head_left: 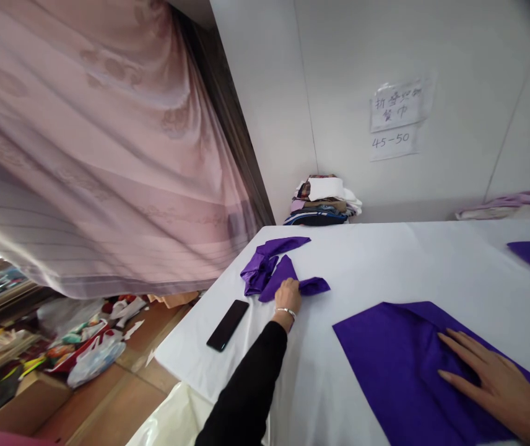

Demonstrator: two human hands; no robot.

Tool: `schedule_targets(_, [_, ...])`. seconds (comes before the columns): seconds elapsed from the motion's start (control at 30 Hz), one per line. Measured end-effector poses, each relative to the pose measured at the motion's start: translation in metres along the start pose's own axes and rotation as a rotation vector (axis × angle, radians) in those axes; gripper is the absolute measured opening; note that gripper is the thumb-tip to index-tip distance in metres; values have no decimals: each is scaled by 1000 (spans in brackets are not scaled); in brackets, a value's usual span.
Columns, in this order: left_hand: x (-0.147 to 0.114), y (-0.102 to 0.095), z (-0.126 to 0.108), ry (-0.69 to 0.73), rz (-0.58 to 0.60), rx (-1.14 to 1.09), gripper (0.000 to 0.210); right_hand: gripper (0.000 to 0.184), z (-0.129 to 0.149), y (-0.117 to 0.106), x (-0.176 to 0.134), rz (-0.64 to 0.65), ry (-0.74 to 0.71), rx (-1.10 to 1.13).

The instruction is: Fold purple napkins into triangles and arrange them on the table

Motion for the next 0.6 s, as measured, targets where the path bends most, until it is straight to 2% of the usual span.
schedule_targets(0.1, [29,-35,9,-4,-80,43,25,68,3,9,-1,70,-95,-20])
schedule_targets(0.17, [46,-54,18,-21,-117,60,25,71,6,6,0,100,-104,-35])
schedule_targets(0.27, [58,-59,23,-36,-125,49,29,76,16,-5,2,198,-105,-37])
schedule_targets(0.33, [52,-43,10,10,-91,6,35,81,25,-15,2,280,-107,-20])
schedule_targets(0.4, [31,-15,-19,109,-14,-63,33,87,33,-23,3,342,-125,-1])
schedule_targets(0.5, [-26,32,-76,289,151,-180,27,93,39,-31,3,384,-139,17])
schedule_targets(0.6, [-83,62,-120,471,272,-354,33,83,37,-33,5,366,-119,42])
Point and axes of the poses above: each hand's wrist, its own x-axis towards the middle knuckle, its own y-axis out of the palm, z = x × y, the point moved 5 cm from there along x, towards the middle knuckle, and after that the axes turned 15 degrees about -x, right-handed, at the moved point
